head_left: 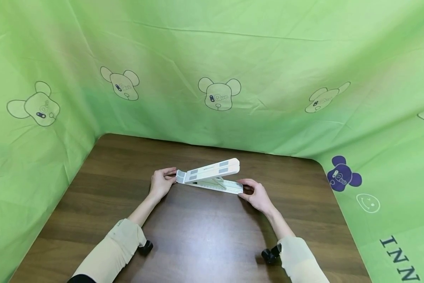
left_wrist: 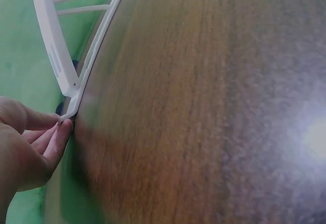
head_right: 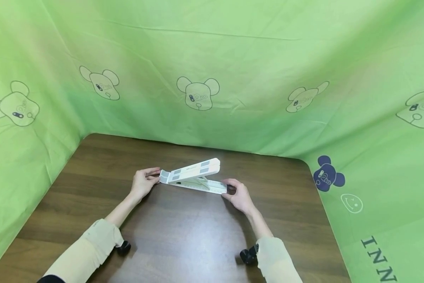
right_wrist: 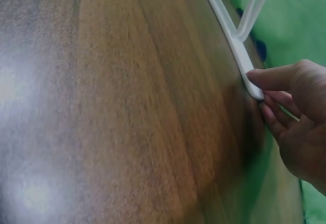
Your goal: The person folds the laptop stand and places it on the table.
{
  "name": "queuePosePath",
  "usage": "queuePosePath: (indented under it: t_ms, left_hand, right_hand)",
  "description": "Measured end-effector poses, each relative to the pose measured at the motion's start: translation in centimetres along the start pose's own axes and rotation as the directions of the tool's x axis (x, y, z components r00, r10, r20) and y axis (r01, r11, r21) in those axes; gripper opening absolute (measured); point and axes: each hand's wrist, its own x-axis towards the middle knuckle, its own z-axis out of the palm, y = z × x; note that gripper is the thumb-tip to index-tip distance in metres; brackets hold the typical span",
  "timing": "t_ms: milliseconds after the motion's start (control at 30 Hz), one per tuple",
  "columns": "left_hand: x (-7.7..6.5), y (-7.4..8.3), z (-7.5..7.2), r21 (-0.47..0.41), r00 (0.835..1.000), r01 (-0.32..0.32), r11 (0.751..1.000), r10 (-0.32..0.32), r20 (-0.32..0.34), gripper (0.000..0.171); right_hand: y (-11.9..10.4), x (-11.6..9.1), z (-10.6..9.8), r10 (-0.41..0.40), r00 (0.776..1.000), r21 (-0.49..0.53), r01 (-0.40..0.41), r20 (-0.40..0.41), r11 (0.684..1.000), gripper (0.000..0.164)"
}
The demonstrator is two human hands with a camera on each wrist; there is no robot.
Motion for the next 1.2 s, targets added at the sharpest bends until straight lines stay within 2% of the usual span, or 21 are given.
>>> queuePosePath:
  t_ms: [233, 633, 933, 1000, 1100, 1200]
  left_hand:
    - [0.6, 0.0, 0.4, -0.049, 1.000, 0.017, 0.999, -0.018, -0.020, 0.037]
    - [2.0, 0.3, 0.9, -0.033, 0.998, 0.035, 0.999, -0.037, -0.053, 0.036]
    - [2.8, 0.6, 1.5, -0.023, 0.996, 0.029, 0.999, -0.031, -0.087, 0.034]
    - [2.9, 0.6, 1.5, -0.017, 0.995, 0.027, 0.999, -0.028, -0.092, 0.034]
    - [2.7, 0.5, 1.4, 0.018, 0.996, -0.012, 1.000, 0.014, -0.092, 0.032]
    - [2.3, 0.3, 1.4, 0.083, 0.990, -0.124, 0.989, 0.129, -0.060, 0.028]
  right_hand:
    - [0.2, -0.5, -0.1, 0.014, 1.000, 0.015, -0.014, -0.024, 1.000, 0.046]
    - [0.1, -1.8, 0.6, 0.003, 0.999, -0.003, -0.003, -0.052, 1.000, 0.048]
    - [-0.3, -3.1, 1.4, -0.092, 0.994, -0.038, 0.089, -0.066, 0.995, 0.051]
    - [-1.0, -3.4, 1.6, -0.096, 0.993, -0.041, 0.093, -0.065, 0.995, 0.051]
    - [-1.4, -3.5, 1.8, -0.123, 0.990, -0.054, 0.119, -0.076, 0.991, 0.051]
    - [-0.7, -3.6, 1.6, -0.187, 0.978, -0.079, 0.180, -0.092, 0.980, 0.051]
